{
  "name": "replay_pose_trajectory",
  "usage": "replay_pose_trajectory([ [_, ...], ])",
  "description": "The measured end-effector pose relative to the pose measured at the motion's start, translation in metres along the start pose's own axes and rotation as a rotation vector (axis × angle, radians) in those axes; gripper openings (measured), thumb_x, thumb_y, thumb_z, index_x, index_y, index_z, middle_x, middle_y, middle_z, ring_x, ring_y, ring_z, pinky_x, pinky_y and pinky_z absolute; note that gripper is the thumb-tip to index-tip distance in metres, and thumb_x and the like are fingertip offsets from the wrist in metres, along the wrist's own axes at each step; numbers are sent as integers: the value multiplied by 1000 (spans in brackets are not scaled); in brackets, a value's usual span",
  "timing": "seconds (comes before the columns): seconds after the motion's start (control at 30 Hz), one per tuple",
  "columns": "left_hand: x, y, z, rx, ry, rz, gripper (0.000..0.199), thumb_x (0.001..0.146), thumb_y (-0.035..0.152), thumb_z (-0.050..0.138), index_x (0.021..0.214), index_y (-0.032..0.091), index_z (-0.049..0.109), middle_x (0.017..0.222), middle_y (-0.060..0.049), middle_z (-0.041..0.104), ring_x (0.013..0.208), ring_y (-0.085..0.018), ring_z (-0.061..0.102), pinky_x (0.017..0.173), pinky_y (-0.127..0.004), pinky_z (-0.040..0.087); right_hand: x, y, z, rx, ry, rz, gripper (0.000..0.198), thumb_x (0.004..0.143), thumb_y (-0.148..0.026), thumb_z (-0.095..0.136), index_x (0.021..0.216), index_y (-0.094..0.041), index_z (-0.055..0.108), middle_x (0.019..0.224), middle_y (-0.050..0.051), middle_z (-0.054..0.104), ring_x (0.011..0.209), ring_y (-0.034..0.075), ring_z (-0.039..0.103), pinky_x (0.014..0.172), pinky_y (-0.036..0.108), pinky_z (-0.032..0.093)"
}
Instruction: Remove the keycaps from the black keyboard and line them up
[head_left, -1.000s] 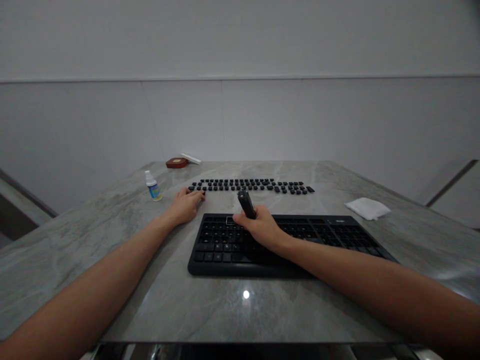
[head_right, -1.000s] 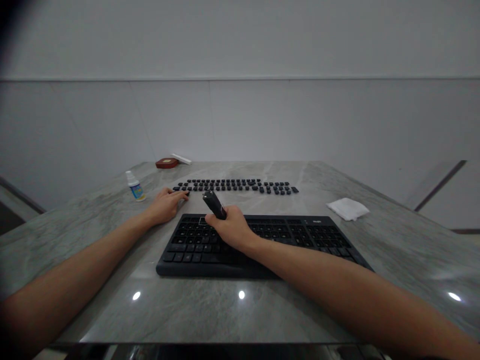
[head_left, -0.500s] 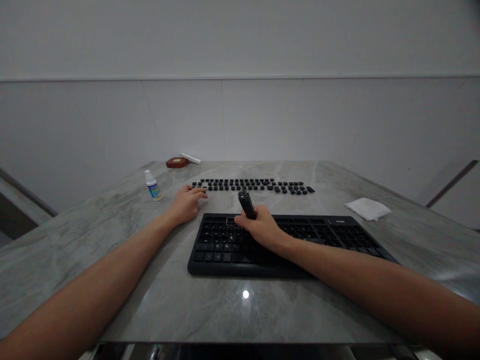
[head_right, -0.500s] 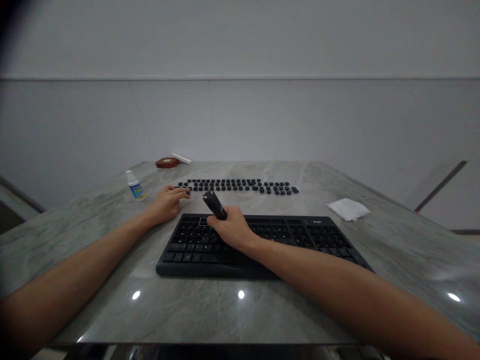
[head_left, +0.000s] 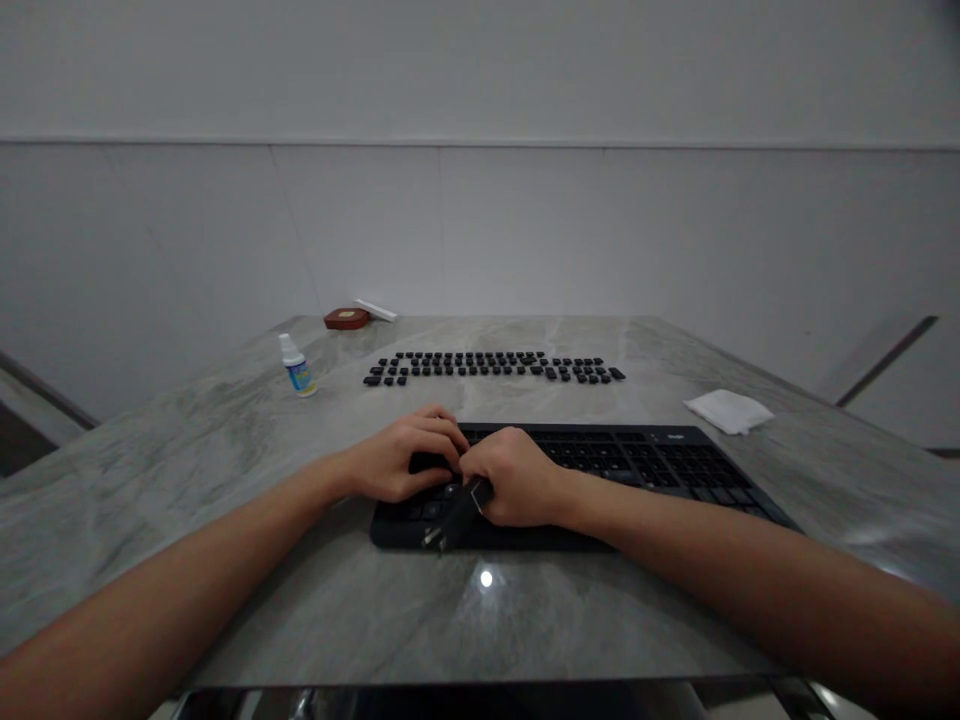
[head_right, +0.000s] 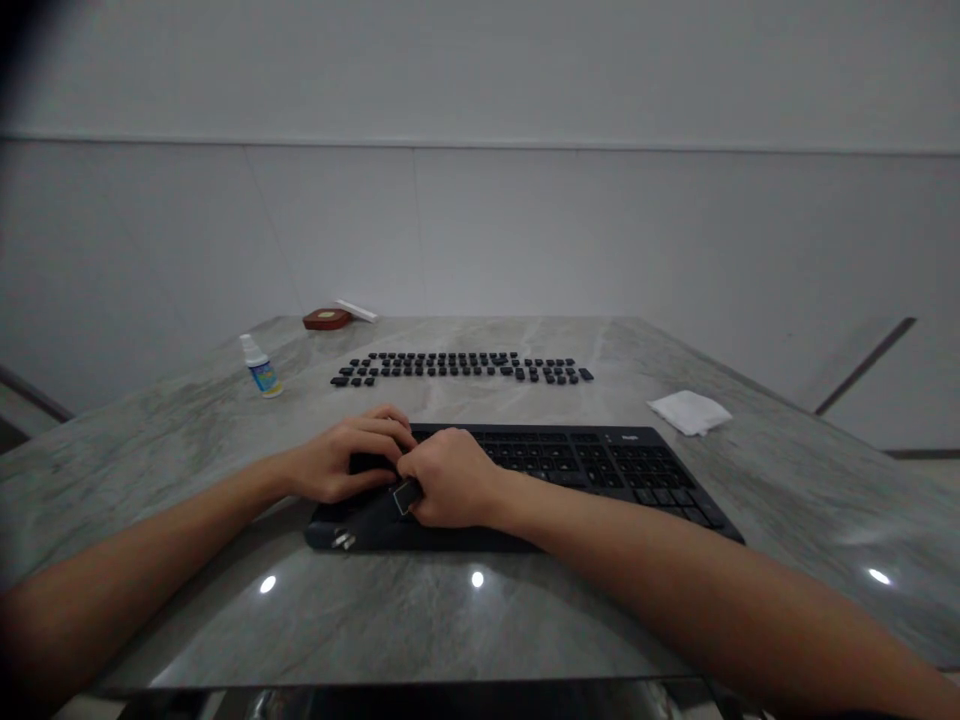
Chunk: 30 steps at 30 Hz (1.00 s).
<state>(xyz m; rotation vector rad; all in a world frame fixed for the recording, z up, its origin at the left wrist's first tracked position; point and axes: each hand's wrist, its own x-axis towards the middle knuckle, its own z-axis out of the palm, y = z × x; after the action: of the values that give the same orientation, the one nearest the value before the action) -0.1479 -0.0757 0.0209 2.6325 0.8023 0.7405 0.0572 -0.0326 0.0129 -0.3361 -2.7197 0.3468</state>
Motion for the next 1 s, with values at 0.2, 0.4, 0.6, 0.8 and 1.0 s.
replay_pose_trajectory([
  [0.2, 1, 1, 4, -45, 0, -41, 12, 88, 12, 57, 92, 15, 68, 103, -10, 67, 103, -22, 57, 95, -40, 46, 1, 2, -15, -145, -145, -44, 9, 69, -15, 58, 65, -16, 66, 61, 5, 64, 53, 15, 53, 51, 25, 30],
  [0.4, 2, 0, 4, -65, -30, -85, 21, 88, 10, 55, 101, 17, 70, 106, -9, 67, 103, -22, 58, 94, -39, 47, -10, 9, -4, -41, -63, -30, 8, 67, -13, 57, 66, -16, 64, 64, 3, 65, 59, 15, 55, 55, 24, 32],
  [0.6, 4, -1, 5, -58, -16, -93, 26, 87, 5, 53, 101, 18, 71, 105, -8, 69, 101, -20, 59, 93, -38, 47, -14, 14, 2, 57, 4, 41, 11, 68, -16, 58, 58, -17, 56, 58, -1, 57, 54, 11, 47, 54, 24, 27],
  [0.8, 4, 0, 6, -54, -11, -121, 30, 87, 3, 49, 101, 19, 71, 105, -7, 69, 100, -20, 59, 91, -38, 48, -9, 12, -4, 262, -39, 223, 19, 72, -18, 60, 56, -16, 51, 54, -5, 44, 52, 8, 39, 53, 22, 25],
  [1.0, 3, -2, 7, -48, -12, -144, 30, 87, 5, 52, 102, 21, 71, 107, -6, 69, 107, -21, 58, 101, -42, 43, -3, 16, -7, 520, -37, 416, 32, 81, -32, 56, 56, -17, 45, 54, -6, 33, 53, 8, 32, 51, 22, 27],
])
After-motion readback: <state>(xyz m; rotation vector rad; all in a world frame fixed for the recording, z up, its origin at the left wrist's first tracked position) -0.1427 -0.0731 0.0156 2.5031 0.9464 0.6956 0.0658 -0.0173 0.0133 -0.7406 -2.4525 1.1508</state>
